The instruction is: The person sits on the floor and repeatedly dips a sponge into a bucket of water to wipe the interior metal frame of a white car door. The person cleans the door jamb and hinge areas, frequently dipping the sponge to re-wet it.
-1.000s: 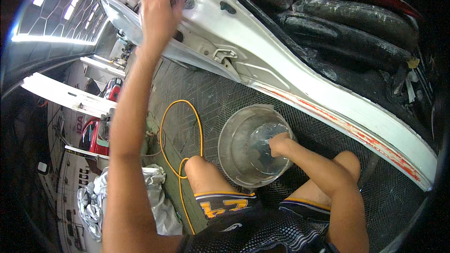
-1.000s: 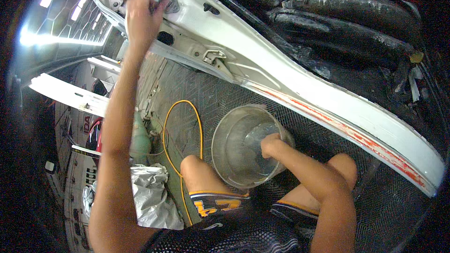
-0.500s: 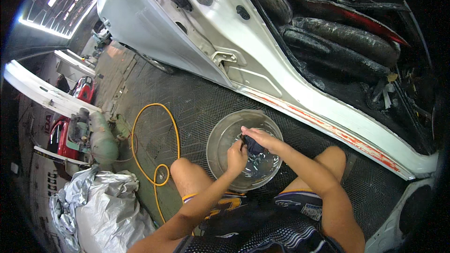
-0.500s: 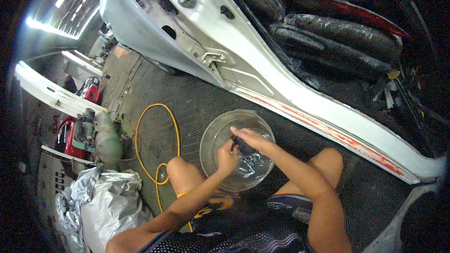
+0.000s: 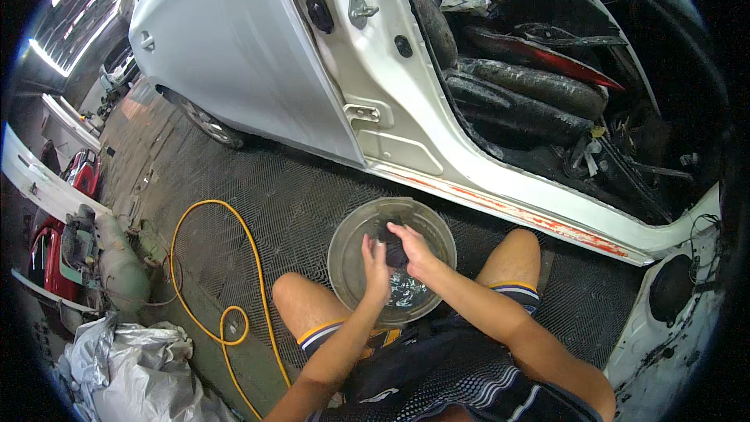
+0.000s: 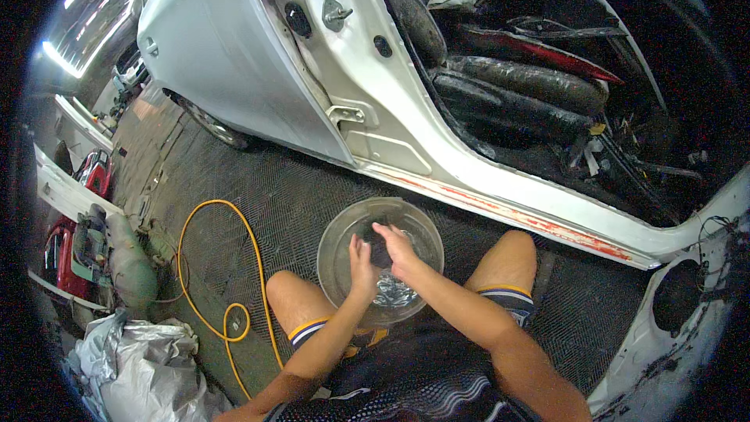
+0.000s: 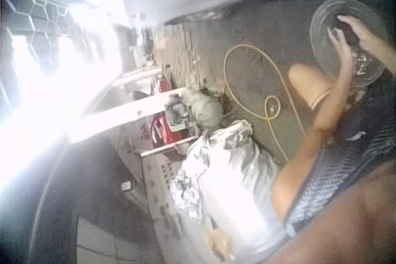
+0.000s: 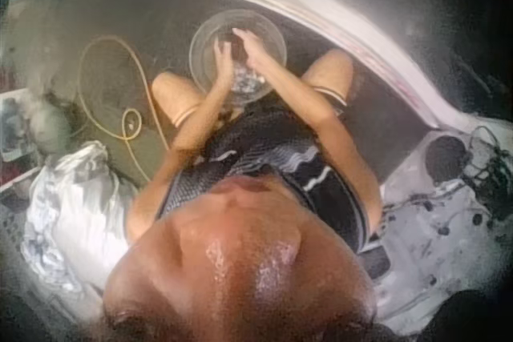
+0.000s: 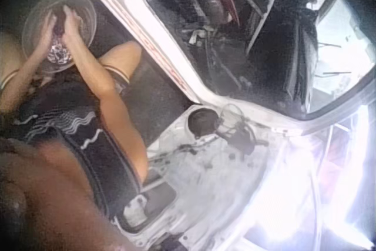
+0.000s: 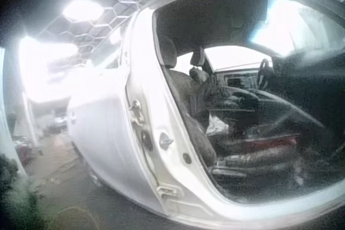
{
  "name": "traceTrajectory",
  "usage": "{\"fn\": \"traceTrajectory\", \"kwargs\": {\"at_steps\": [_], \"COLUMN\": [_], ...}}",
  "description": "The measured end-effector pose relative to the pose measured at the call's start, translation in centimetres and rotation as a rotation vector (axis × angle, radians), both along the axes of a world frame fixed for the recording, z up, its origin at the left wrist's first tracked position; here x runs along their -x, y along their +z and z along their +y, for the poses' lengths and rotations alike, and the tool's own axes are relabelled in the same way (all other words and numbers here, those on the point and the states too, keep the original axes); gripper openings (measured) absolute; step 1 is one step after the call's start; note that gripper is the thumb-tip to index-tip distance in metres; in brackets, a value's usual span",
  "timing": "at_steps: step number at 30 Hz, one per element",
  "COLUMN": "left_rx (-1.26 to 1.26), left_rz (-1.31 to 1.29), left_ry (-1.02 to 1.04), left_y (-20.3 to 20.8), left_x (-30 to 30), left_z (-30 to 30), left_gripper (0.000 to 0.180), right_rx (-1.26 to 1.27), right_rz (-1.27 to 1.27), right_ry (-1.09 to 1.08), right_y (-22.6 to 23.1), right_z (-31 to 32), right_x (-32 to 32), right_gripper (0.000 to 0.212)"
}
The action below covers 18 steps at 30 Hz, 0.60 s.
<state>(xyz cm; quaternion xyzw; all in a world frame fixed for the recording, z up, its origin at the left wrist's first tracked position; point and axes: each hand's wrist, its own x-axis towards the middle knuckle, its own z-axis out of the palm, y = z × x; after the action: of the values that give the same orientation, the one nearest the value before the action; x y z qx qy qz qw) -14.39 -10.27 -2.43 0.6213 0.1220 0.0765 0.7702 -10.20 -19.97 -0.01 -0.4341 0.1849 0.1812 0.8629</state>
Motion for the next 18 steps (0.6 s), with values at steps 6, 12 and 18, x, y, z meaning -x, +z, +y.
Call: {"fn": "traceTrajectory", "kwargs": {"at_steps": [6,12,18], "left_rx": [0.259,-0.814,-1.255], "left_rz": [0.240,-0.387,-0.560], "left_ry": [-0.164,-0.071,-0.081], "left_y": [3.0,4.4,3.2], "left_x": [-2.1,-8.4,-11.5], "left_z": [3.7,8.7,12.1], "left_gripper": [0.026,0.020,0.032], "right_rx": [1.330,0.360,0.579], "right_rz": [-0.652,-0.554,-0.690], "right_ry": [-0.158,-0.445,-0.861], "right_y": [1.6,9.6,22.3], "right_z": [0.9,-0.3,0.1], "right_x": [-2.7,-10.3,-21.2], "right_gripper": [0.041,0.027,0.029]}}
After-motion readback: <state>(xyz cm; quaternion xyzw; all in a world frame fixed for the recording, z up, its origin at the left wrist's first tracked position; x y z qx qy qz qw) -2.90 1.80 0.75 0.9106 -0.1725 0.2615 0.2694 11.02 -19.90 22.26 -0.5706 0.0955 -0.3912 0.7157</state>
